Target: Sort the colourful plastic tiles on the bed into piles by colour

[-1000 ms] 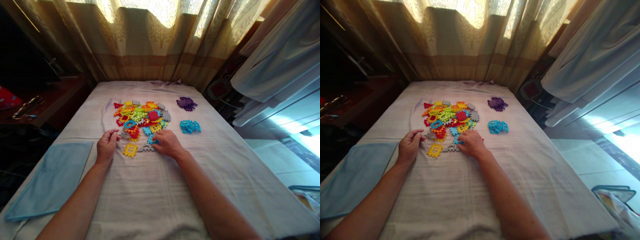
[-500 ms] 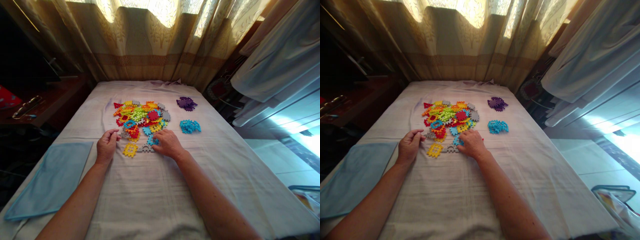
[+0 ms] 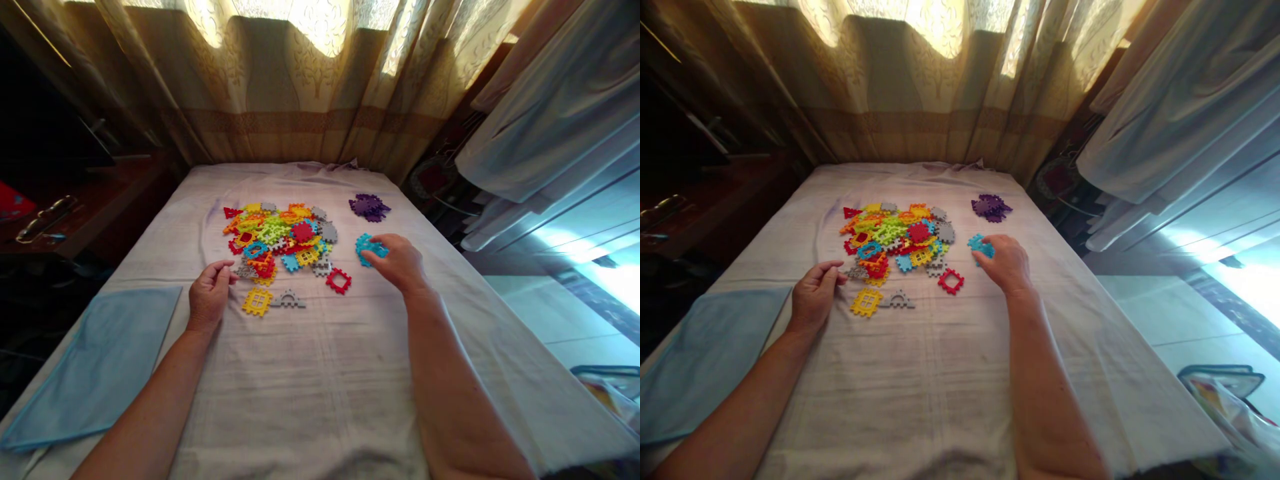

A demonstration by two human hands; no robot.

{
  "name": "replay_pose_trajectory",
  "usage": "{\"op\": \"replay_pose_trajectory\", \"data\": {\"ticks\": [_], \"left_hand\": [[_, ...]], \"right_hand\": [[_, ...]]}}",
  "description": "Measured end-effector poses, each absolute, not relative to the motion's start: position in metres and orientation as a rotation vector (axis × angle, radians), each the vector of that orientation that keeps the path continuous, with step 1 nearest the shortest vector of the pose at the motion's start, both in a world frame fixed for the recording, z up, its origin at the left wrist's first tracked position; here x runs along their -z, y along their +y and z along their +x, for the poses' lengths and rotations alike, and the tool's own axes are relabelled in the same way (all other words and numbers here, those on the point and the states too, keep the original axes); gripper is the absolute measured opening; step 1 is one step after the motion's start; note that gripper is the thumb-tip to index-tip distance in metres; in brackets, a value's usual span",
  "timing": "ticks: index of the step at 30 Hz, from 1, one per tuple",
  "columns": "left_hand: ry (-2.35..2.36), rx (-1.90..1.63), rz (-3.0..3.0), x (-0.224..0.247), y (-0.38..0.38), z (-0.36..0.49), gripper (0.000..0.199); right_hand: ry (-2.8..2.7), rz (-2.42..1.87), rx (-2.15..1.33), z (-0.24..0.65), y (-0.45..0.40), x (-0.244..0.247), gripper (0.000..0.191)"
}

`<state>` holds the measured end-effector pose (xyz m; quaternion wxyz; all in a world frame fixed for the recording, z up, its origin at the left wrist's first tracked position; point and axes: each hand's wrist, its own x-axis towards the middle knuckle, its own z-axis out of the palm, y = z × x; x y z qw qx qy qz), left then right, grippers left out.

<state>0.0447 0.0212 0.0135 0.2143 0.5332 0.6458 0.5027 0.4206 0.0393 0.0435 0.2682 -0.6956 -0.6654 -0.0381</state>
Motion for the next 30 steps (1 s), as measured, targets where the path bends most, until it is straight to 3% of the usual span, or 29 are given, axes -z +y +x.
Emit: {"op": "replay_pose_trajectory", "data": {"ticks": [9, 18, 30], "left_hand": [[1.795, -1.402, 1.479, -0.013, 0.021, 0.045, 0.031], [1.803, -1.391, 1.490, -0.016, 0.021, 0.045, 0.029], [1.806, -1.353, 1.514, -0.017, 0.018, 0.048, 0.031]], "right_hand": [[-1.435, -2.031, 0.144, 0.458, 0.049, -0.010, 0.042], [-1.395, -1.991, 0.198, 0.465, 0.048, -0.009, 0.034], [-1.833, -1.657, 0.083, 0.385, 0.049, -0.018, 0.029]]}}
